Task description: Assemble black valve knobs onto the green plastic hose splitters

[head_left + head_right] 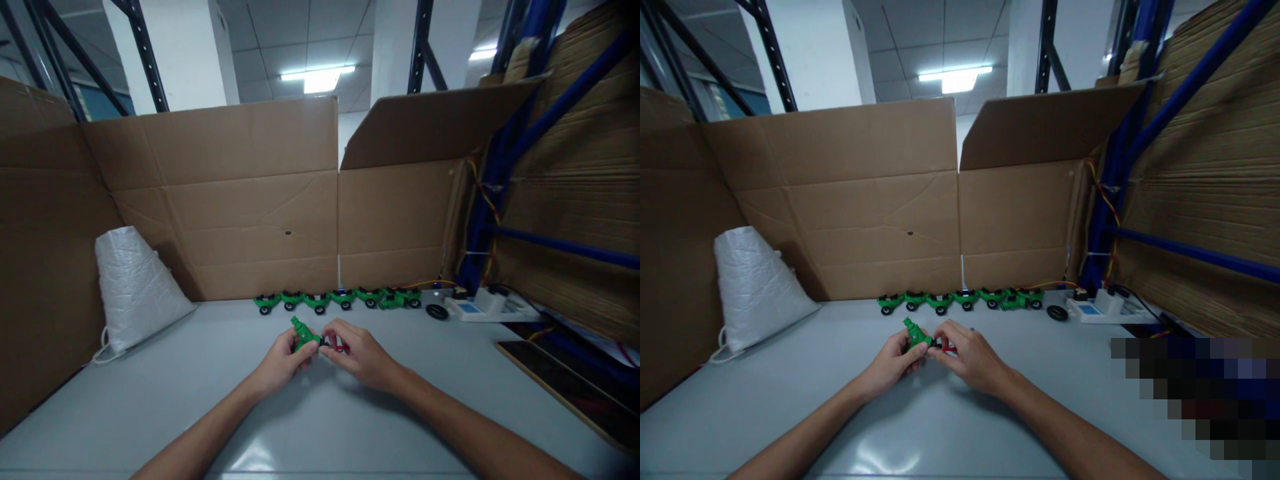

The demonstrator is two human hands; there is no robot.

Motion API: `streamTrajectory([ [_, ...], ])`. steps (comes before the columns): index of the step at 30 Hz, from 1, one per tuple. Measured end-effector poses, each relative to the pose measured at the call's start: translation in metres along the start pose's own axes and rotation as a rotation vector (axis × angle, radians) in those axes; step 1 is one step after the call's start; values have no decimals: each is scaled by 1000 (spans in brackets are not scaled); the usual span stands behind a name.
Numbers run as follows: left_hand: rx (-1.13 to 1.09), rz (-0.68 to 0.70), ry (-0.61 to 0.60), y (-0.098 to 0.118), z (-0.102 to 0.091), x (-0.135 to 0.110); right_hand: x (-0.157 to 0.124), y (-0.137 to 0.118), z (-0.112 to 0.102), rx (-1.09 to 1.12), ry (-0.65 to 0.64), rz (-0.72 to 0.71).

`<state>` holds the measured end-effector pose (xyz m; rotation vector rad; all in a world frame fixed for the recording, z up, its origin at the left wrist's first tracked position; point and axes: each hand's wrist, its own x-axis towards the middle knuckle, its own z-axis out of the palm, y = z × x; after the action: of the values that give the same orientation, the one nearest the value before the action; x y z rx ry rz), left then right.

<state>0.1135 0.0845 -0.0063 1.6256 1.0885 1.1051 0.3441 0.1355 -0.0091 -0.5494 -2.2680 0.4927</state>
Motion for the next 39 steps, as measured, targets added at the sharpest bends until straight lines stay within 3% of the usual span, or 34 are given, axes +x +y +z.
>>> streamTrajectory([
  [13,7,-23,30,-6,-4,2,1,2,0,-45,14,13],
  [16,15,-15,86,-5,-5,4,2,0,-3,-77,-4,38],
  [23,15,-55,294,-1,-10,10,0,-5,-6,-247,-334,78],
  [27,6,-77,321,-2,-10,11,0,-7,-7,-295,-394,102],
  [32,-19,-94,278,1,-8,8,1,-8,-10,-298,-390,104],
  [39,-138,-147,238,7,-6,5,4,-4,-8,-237,-182,50],
])
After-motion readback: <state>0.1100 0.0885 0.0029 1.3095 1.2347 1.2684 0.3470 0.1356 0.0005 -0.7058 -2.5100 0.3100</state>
